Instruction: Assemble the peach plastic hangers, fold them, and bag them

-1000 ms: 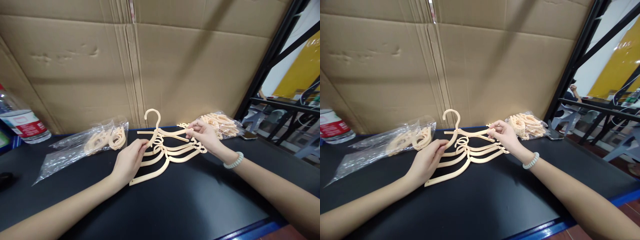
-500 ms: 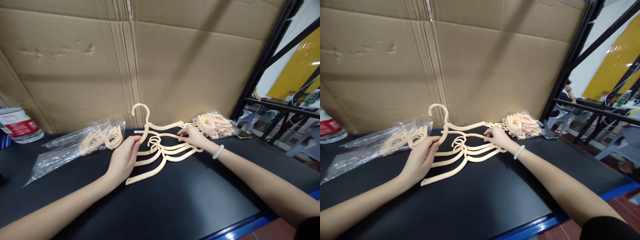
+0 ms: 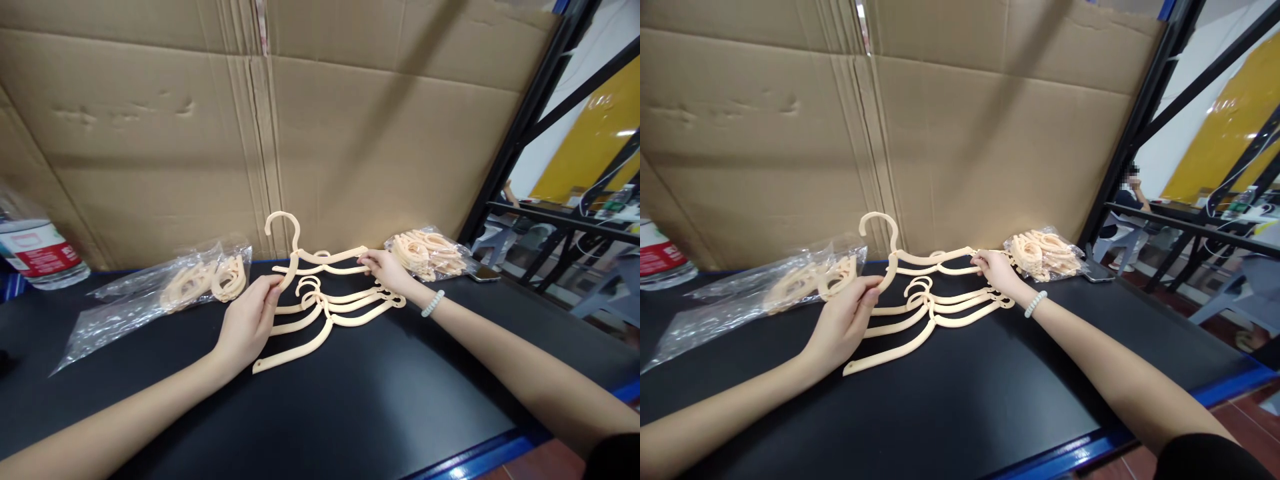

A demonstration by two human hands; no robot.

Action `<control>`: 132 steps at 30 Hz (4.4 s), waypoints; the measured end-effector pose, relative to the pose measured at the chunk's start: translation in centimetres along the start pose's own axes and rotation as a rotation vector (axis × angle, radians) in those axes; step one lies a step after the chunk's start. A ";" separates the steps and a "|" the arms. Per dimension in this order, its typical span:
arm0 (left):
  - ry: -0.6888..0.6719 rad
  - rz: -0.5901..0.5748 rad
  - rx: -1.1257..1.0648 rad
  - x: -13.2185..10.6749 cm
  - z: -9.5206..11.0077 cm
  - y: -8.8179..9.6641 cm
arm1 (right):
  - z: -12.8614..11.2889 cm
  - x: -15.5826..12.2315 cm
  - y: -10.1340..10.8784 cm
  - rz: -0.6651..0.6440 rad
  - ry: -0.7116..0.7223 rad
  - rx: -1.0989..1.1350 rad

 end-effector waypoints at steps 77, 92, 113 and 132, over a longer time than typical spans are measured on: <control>-0.024 -0.184 -0.076 -0.2 0.5 -0.5 | -2.4 -2.6 5.4 0.013 -0.211 0.864; -0.016 -0.199 -0.115 -0.3 0.3 -0.5 | -2.3 -2.7 4.8 -0.044 -0.377 1.008; 0.002 -0.209 -0.117 -0.3 0.2 -0.6 | -0.9 -3.1 4.7 -0.268 -0.380 1.021; -0.078 -0.225 -0.092 -0.6 0.4 -0.7 | -1.4 -4.0 3.6 -0.553 -0.661 1.234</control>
Point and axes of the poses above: each hand's wrist, its own x-axis towards the middle knuckle, its own y-axis out of the back of the hand, z = x × y, the point moved 4 cm from there along x, towards the middle knuckle, and after that the axes turned 12 degrees about -x, right-handed, at the moved point
